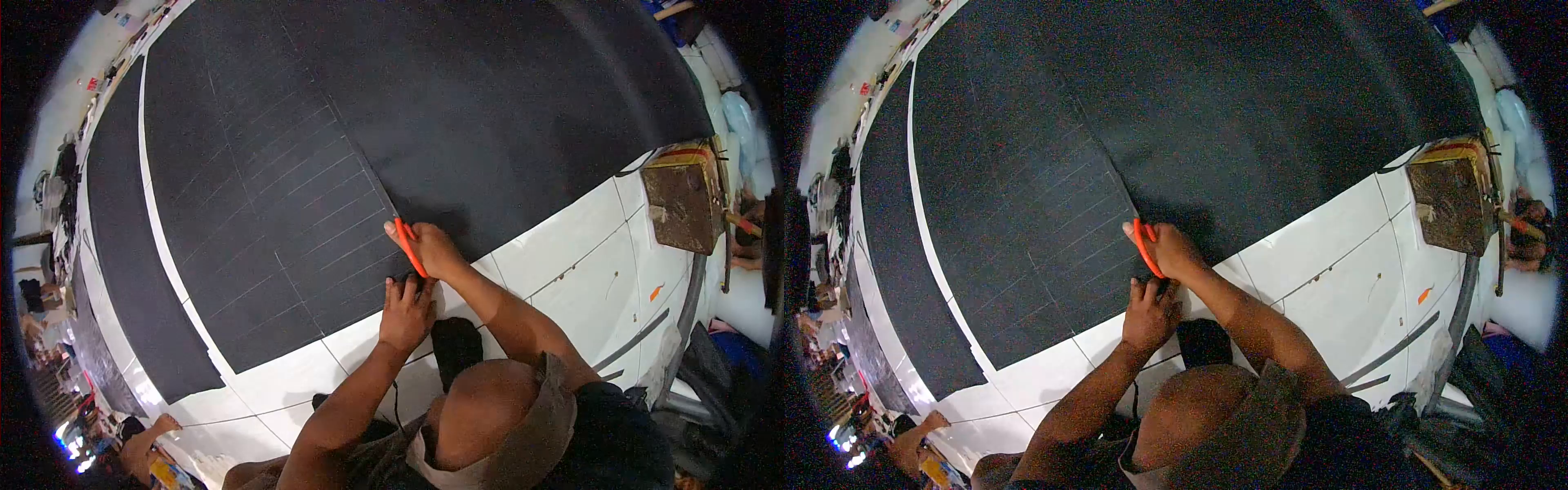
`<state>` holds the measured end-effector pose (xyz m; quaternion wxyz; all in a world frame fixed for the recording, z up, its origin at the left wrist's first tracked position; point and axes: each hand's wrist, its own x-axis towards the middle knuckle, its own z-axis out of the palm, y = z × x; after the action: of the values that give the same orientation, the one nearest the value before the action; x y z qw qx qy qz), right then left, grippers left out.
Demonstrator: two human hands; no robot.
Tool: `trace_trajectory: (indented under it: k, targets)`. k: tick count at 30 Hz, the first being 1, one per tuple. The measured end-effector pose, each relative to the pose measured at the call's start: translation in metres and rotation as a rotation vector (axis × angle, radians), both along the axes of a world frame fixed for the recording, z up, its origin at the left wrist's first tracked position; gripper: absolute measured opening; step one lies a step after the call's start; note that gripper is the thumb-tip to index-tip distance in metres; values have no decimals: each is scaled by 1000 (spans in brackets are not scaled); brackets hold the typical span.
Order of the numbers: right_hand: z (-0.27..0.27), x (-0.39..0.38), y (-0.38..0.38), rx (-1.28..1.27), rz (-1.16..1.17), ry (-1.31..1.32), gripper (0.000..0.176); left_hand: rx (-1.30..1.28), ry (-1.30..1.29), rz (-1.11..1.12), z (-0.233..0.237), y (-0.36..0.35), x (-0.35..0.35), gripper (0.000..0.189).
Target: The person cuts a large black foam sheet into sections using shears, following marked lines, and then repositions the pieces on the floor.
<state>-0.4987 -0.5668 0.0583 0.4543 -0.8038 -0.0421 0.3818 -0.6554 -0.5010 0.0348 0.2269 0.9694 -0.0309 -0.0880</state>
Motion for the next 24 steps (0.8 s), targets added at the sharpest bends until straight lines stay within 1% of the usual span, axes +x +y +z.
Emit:
trace_trajectory:
  k: [4,7,11,13,16,18,21,24]
  targets:
    - [2,16,9,2,25,41,69,4,27,-2,6,-1,2,58]
    - [-1,21,18,42,0,36,69,4,26,3,6,1,2,57]
    - [-2,33,29,20,9,3,70,35,39,-1,10,0,3,56]
    - [-9,39,35,31,-25,12,70,15,15,17,9,0,3,55]
    - [-12,50,42,-5,11,-9,71,-11,15,19,8,0,4,56]
    - [-6,56,46,19,33,-13,73,-17,6,24,9,0,3,57]
    - [-6,64,53,64,15,-67,74,-25,97,25,8,0,3,59]
    - [-8,73,62,44,20,-81,74,-59,79,29,6,1,3,58]
